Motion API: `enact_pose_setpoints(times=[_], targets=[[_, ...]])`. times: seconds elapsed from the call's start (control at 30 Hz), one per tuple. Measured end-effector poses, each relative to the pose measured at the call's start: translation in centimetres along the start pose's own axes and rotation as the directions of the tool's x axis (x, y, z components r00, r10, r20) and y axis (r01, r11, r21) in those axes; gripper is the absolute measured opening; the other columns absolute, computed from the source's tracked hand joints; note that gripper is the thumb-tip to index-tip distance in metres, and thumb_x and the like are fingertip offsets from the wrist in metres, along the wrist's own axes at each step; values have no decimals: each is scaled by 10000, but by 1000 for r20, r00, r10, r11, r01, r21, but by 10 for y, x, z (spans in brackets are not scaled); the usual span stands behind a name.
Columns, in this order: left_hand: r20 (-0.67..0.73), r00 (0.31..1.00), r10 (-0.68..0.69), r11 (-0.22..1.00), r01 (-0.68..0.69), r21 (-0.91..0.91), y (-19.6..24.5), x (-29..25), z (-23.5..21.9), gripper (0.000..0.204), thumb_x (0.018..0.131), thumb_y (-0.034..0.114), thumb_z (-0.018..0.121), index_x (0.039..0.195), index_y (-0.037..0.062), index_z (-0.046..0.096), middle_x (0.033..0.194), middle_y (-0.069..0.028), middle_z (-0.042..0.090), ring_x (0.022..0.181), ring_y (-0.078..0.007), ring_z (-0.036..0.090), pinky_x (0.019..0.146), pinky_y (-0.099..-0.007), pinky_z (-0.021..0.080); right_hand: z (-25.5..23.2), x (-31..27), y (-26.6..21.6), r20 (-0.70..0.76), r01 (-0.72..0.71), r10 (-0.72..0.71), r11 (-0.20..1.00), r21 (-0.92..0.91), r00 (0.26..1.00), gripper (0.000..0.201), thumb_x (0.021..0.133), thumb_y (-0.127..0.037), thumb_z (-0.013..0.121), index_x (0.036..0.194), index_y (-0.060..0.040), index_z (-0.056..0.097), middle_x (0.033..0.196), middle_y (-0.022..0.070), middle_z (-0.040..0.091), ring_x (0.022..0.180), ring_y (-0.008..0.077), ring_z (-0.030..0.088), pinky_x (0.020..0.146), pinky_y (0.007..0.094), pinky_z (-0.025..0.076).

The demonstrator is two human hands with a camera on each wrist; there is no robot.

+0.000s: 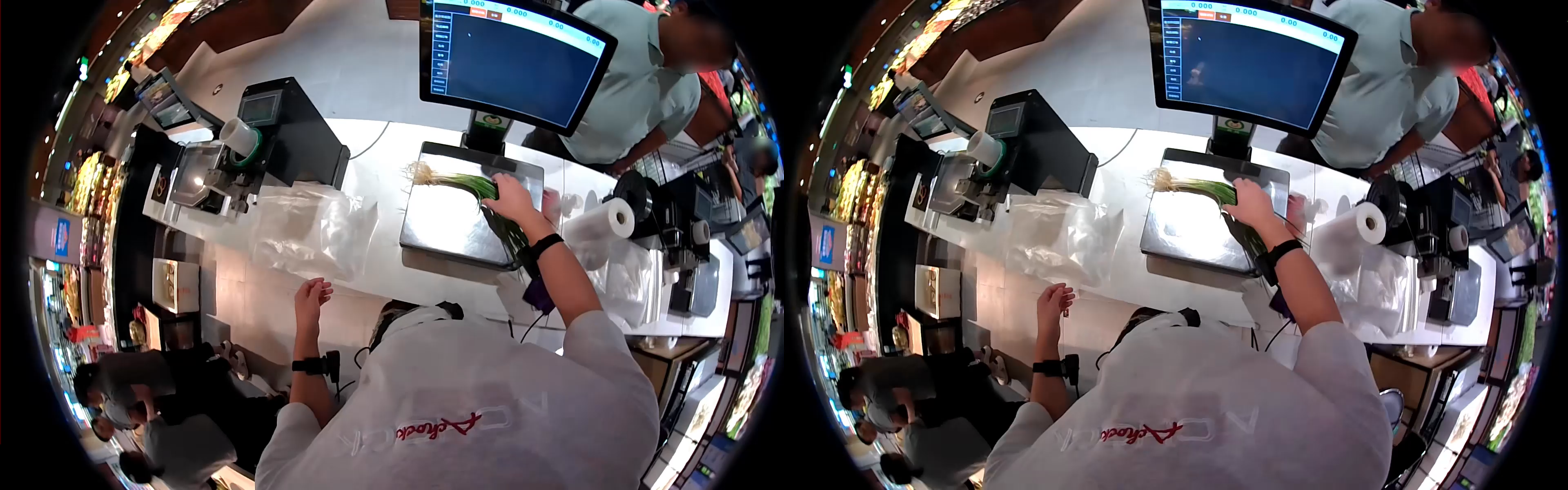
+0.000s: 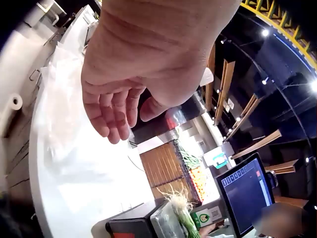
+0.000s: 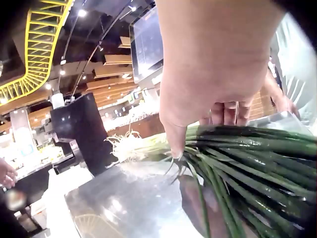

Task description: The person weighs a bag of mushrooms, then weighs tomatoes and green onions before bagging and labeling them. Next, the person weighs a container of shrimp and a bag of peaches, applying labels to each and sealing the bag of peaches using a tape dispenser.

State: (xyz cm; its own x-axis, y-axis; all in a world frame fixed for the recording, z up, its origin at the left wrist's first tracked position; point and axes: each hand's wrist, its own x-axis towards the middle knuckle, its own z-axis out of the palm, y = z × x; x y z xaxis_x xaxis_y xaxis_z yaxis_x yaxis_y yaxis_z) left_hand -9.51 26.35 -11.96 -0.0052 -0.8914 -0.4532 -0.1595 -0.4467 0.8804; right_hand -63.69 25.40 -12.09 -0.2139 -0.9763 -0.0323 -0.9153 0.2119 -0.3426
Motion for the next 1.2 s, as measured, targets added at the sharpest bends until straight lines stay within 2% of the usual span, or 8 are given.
enact_pose_setpoints(times=[0.13, 0.23, 0.37, 0.5, 0.67, 0.83, 1.03, 1.2], targets=[[61, 998, -15, 989, 6, 149, -24, 50, -14, 253, 994, 178, 541, 1146, -13, 607, 1041, -121, 688, 933, -194, 675, 785, -301, 550, -29, -29, -6, -266, -8, 21, 999, 50, 964, 527, 802, -358, 740, 1203, -51, 588, 1160, 152, 608, 1095, 339, 585, 890, 442, 491], [95, 995, 30, 966, -53, 253, -42, 90, -21, 227, 976, 172, 558, 1097, -7, 626, 1011, -105, 685, 928, -190, 670, 778, -307, 551, -52, -38, -21, -308, -133, 143, 990, 52, 941, 482, 829, -329, 721, 1188, -34, 594, 1175, 155, 608, 1118, 328, 584, 920, 433, 478], [99, 989, 106, 952, -130, 278, -50, 131, -22, 189, 954, 156, 580, 1040, 3, 651, 921, -76, 679, 857, -163, 655, 734, -298, 540, -75, -26, -43, -530, 68, -34, 997, 45, 848, 418, 852, -228, 704, 1189, -7, 593, 1267, 173, 586, 1178, 339, 562, 988, 459, 448], [113, 973, 199, 922, -225, 314, -44, 149, -24, 169, 936, 144, 601, 996, -1, 663, 843, -60, 669, 780, -140, 622, 702, -288, 515, -106, 4, -85, -604, 110, -140, 990, -86, 785, 400, 851, -188, 699, 1179, 11, 588, 1337, 198, 553, 1260, 374, 504, 1043, 449, 412], [33, 914, 405, 821, -379, 426, -44, 159, -37, 145, 904, 133, 632, 940, -4, 664, 833, -108, 653, 754, -207, 620, 701, -326, 510, -129, 48, -126, -671, 100, -211, 975, -201, 711, 252, 831, -155, 703, 969, -32, 532, 1480, 261, 392, 1400, 396, 354, 1087, 477, 338], [-42, 850, 525, 765, -449, 462, -45, 159, -60, 124, 867, 106, 655, 933, 1, 648, 906, -146, 639, 812, -277, 635, 742, -376, 514, -146, 87, -151, -638, 46, -242, 950, -307, 731, 248, 824, -173, 712, 905, -55, 509, 1520, 271, 321, 1447, 402, 258, 1109, 498, 297], [31, 800, 600, 591, -469, 656, -44, 150, -86, 267, 851, 68, 636, 1104, 12, 571, 1165, -212, 550, 1115, -379, 514, 956, -456, 419, -146, 120, -158, -617, -10, -220, 938, -346, 755, 264, 843, -216, 711, 905, -51, 514, 1555, 273, 245, 1471, 400, 186, 1140, 504, 243], [27, 759, 651, 527, -478, 702, -50, 155, -95, 475, 831, 73, 646, 1265, -15, 474, 1303, -286, 452, 1234, -442, 412, 1042, -515, 340, -142, 132, -161, -622, -18, -232, 929, -369, 748, 277, 839, -228, 715, 920, -37, 531, 1559, 277, 237, 1462, 431, 188, 1150, 511, 223]])
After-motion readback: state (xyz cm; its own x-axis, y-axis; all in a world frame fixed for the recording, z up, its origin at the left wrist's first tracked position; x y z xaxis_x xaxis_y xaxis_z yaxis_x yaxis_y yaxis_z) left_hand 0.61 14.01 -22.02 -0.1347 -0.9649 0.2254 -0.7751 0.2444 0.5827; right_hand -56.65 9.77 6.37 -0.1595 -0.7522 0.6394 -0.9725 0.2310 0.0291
